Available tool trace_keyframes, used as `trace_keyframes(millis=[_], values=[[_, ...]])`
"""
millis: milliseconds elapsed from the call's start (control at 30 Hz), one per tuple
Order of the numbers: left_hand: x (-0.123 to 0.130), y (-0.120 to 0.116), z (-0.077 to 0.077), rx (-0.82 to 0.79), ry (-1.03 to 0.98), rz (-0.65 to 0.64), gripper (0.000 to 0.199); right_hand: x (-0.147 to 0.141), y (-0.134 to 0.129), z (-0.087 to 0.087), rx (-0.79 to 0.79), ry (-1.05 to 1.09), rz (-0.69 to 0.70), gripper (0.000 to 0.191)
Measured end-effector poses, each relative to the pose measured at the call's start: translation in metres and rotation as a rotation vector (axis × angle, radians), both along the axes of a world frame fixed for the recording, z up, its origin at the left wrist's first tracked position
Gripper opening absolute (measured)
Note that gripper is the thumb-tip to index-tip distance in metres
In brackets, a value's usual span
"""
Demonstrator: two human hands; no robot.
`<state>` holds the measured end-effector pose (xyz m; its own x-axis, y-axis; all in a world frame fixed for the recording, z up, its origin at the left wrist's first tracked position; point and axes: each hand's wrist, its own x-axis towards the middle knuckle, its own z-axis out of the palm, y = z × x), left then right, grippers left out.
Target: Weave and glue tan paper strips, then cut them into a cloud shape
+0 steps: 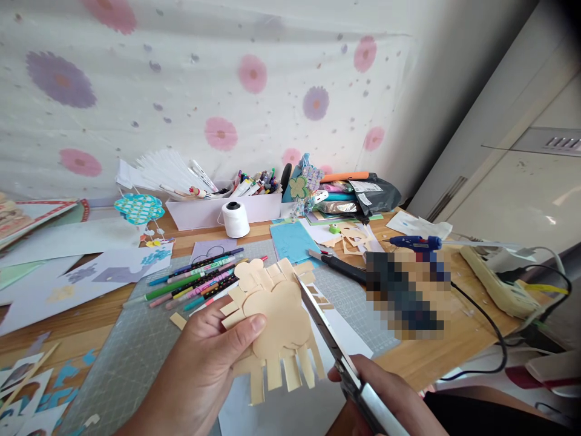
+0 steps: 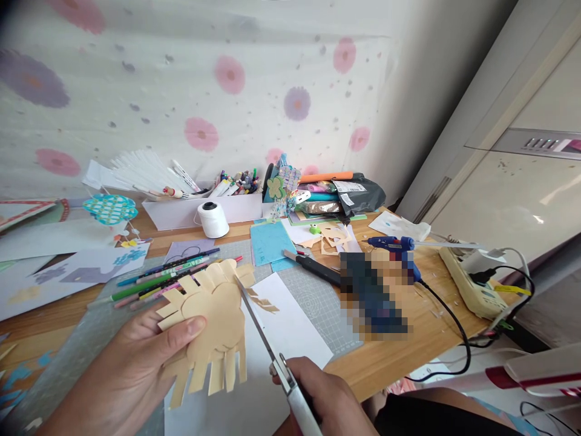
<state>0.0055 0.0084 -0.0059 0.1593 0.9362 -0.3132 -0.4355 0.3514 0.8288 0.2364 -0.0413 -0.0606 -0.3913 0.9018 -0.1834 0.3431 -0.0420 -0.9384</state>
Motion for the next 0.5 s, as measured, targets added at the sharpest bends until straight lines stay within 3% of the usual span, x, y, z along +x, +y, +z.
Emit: trace_keyframes(millis=[200, 333, 500], values=[[-0.002, -0.001, 0.001, 0.014, 0.052, -0.016, 0.041, 0.009, 0.001, 0.023, 0.121, -0.071, 0.025, 0.067], [-0.004, 0.0, 0.0, 0.018, 0.074, -0.03, 0.043, 0.013, 0.002, 0.029, 0.114, -0.136, 0.009, 0.069], [-0.005, 0.002, 0.001, 0.042, 0.07, -0.032, 0.047, 0.017, 0.005, 0.031, 0.158, -0.167, 0.084, 0.071]])
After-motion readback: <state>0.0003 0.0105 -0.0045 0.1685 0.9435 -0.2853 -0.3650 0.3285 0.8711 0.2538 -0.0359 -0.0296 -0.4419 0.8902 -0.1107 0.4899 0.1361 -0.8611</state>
